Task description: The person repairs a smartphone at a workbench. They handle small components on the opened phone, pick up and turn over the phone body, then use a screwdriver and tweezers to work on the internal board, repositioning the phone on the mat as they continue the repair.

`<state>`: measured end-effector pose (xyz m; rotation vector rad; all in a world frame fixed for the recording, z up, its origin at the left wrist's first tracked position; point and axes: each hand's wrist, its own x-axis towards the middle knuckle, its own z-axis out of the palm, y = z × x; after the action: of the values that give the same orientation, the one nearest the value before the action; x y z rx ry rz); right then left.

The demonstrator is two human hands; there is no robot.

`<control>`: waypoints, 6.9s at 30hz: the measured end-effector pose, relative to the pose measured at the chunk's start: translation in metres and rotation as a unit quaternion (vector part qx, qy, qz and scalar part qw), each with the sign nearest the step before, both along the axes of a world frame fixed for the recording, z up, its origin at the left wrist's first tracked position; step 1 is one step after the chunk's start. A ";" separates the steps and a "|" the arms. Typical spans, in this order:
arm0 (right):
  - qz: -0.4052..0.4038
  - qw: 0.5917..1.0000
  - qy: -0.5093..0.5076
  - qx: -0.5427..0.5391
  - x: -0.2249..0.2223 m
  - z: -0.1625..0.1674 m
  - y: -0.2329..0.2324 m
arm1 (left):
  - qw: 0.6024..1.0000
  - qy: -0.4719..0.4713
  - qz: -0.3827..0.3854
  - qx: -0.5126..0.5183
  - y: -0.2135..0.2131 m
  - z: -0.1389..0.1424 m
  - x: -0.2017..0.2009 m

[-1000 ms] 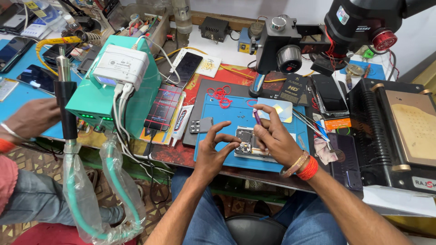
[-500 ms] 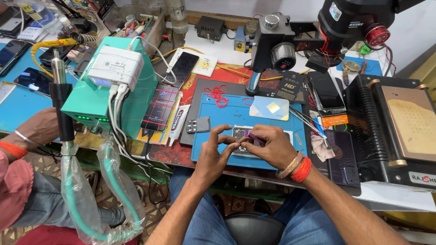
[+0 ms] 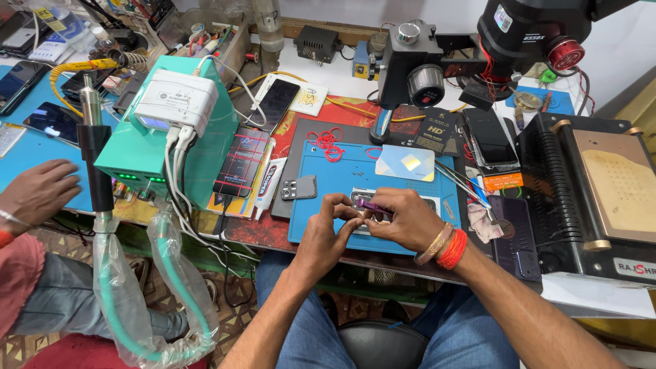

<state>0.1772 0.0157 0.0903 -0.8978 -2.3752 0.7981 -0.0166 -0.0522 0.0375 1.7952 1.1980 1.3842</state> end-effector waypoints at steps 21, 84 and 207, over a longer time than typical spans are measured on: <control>-0.055 0.989 0.059 -0.123 0.001 -0.004 -0.003 | 0.972 -0.200 -0.042 -0.115 0.008 -0.015 0.007; -0.042 0.990 0.081 -0.110 0.016 0.028 -0.005 | 0.981 -0.095 0.006 -0.171 0.003 0.001 -0.001; -0.048 0.994 -0.082 0.051 0.010 0.004 -0.002 | 0.993 -0.034 0.026 -0.108 0.039 -0.024 -0.029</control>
<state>0.1870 0.0136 0.0946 -1.0623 -2.4653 0.5788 -0.0452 -0.0131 0.0136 1.5671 1.3130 1.2802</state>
